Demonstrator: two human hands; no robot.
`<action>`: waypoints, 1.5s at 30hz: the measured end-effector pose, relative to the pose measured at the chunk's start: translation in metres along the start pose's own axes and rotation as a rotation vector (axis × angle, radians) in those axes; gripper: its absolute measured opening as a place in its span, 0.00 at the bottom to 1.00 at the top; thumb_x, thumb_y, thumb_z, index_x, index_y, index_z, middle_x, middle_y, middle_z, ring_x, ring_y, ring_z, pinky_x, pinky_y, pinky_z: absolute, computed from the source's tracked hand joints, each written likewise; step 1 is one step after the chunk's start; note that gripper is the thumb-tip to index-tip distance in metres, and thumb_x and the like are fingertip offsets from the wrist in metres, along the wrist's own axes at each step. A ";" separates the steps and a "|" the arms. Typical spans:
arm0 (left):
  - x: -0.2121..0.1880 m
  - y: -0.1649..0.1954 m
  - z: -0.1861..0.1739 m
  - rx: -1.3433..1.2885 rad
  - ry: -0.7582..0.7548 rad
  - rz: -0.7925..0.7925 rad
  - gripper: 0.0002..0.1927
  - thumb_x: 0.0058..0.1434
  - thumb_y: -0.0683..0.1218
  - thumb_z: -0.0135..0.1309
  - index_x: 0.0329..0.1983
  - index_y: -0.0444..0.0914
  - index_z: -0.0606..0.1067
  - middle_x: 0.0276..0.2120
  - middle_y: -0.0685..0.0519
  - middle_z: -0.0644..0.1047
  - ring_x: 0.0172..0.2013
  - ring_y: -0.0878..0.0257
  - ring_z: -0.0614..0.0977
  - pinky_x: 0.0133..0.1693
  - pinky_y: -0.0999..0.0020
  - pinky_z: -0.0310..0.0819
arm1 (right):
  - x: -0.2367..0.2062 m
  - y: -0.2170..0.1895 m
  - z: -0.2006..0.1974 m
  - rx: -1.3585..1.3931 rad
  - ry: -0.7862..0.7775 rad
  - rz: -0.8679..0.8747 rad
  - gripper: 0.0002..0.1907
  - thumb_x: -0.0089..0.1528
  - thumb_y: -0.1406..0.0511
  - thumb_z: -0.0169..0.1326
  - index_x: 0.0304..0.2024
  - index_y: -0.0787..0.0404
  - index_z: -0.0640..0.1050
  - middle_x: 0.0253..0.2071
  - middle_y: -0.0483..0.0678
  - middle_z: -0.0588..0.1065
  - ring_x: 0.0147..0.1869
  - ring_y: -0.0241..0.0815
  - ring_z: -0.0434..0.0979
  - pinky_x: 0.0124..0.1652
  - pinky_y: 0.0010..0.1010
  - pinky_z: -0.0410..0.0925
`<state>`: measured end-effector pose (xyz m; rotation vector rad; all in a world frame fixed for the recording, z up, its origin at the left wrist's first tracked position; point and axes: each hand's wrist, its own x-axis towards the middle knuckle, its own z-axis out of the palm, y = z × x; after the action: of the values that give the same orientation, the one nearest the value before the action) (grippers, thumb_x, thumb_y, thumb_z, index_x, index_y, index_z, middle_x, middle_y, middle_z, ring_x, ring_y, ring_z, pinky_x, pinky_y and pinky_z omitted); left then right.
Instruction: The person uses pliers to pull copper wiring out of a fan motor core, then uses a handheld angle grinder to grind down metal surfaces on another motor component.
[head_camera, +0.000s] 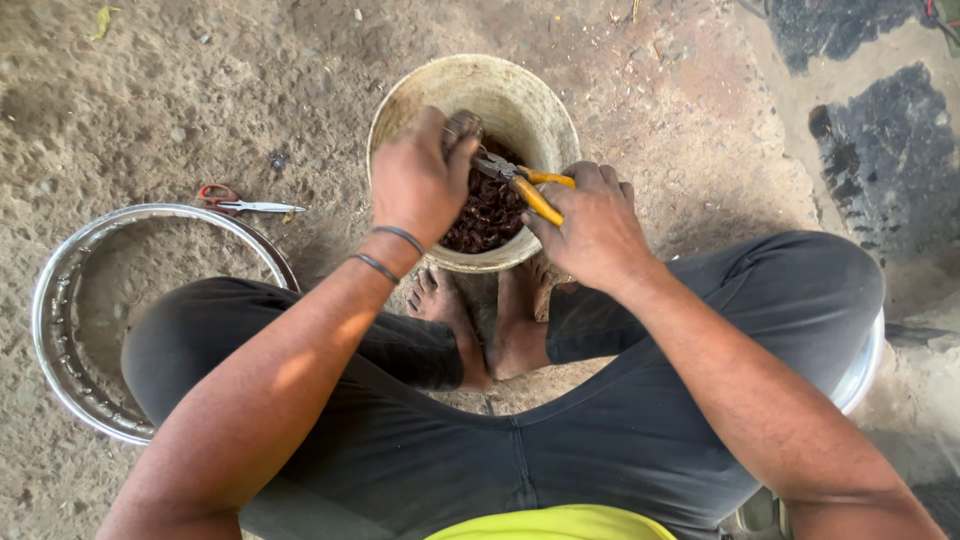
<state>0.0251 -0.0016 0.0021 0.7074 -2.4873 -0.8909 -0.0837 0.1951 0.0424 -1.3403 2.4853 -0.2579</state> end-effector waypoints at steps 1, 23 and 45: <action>-0.006 0.002 0.002 0.038 0.046 0.090 0.11 0.69 0.50 0.60 0.39 0.39 0.73 0.26 0.50 0.79 0.21 0.61 0.78 0.23 0.61 0.72 | -0.001 0.000 -0.004 0.031 -0.056 0.036 0.20 0.61 0.55 0.64 0.49 0.61 0.83 0.44 0.62 0.72 0.50 0.60 0.72 0.47 0.53 0.67; 0.014 -0.011 -0.028 -0.665 0.016 -0.548 0.14 0.60 0.49 0.66 0.39 0.35 0.76 0.29 0.56 0.79 0.28 0.68 0.83 0.28 0.70 0.85 | 0.003 0.019 0.016 0.271 0.036 -0.030 0.18 0.63 0.58 0.63 0.48 0.64 0.80 0.38 0.50 0.71 0.32 0.41 0.73 0.31 0.32 0.73; 0.023 -0.032 -0.023 -0.548 -0.017 -0.374 0.15 0.59 0.51 0.67 0.41 0.37 0.79 0.30 0.55 0.81 0.28 0.67 0.83 0.31 0.69 0.85 | 0.009 0.043 -0.012 0.867 -0.519 0.329 0.21 0.60 0.55 0.60 0.47 0.65 0.78 0.33 0.51 0.77 0.31 0.41 0.79 0.31 0.34 0.77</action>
<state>0.0295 -0.0476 0.0017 0.9712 -1.9965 -1.6282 -0.1265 0.2114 0.0390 -0.5340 1.7614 -0.6998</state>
